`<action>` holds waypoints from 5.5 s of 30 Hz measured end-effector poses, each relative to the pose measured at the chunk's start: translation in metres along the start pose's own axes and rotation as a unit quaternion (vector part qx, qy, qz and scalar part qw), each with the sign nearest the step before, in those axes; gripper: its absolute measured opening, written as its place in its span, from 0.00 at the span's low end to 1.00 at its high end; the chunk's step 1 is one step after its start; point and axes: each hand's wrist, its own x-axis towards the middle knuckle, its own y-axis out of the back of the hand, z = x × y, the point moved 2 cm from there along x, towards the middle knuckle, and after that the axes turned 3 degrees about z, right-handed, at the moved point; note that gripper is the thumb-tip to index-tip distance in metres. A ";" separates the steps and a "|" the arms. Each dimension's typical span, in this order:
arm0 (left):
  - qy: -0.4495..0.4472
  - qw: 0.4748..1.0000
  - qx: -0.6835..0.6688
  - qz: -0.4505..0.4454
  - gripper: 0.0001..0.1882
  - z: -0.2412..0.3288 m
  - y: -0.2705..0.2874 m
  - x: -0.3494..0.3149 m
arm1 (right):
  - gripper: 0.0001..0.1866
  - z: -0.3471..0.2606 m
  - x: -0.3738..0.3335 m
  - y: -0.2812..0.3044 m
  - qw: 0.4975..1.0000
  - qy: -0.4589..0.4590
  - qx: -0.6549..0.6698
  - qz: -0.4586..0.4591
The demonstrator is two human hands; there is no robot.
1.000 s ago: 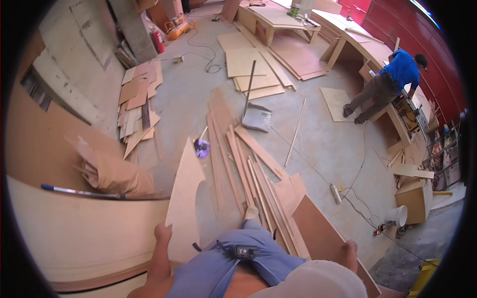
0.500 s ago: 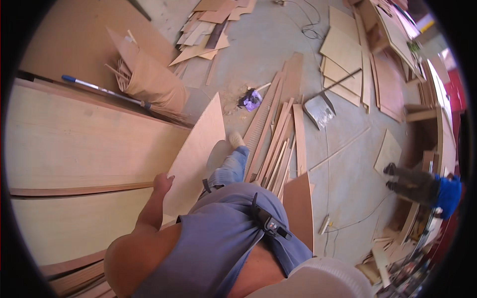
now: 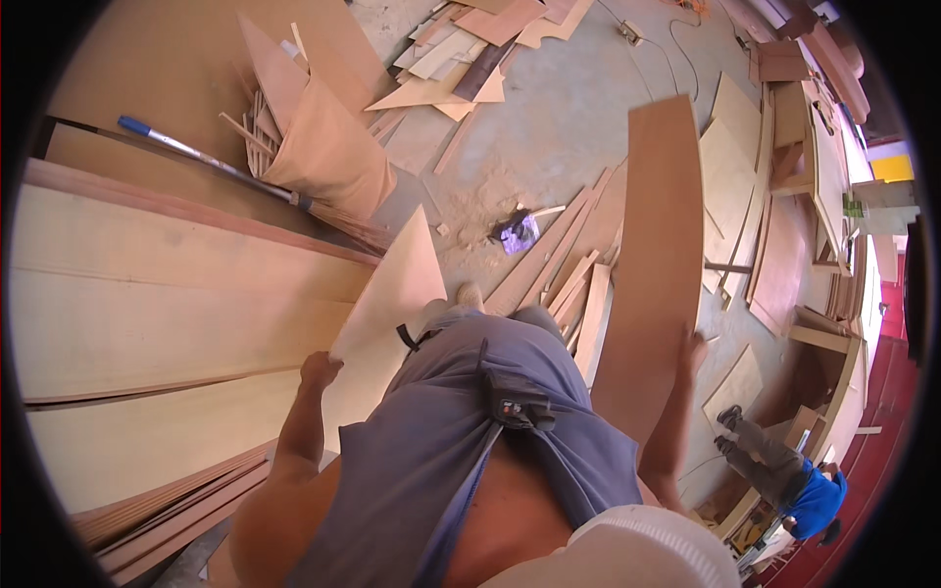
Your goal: The person picks up wooden boards, curved pieces, and strips from the floor by hand and stacks them onto a pile of wood.
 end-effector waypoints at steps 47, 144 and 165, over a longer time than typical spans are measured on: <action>0.216 0.952 -0.146 0.158 0.14 0.389 0.108 0.053 | 0.36 -0.793 0.658 -0.339 0.901 0.176 0.263 -0.297; -0.270 0.885 -0.068 0.372 0.36 0.860 0.745 0.824 | 0.30 -0.718 0.818 -0.416 0.856 -0.178 0.444 -0.196; 0.254 0.882 -0.175 -0.357 0.24 0.523 0.288 0.492 | 0.40 -0.433 0.546 -0.377 0.753 -0.003 -0.066 -0.654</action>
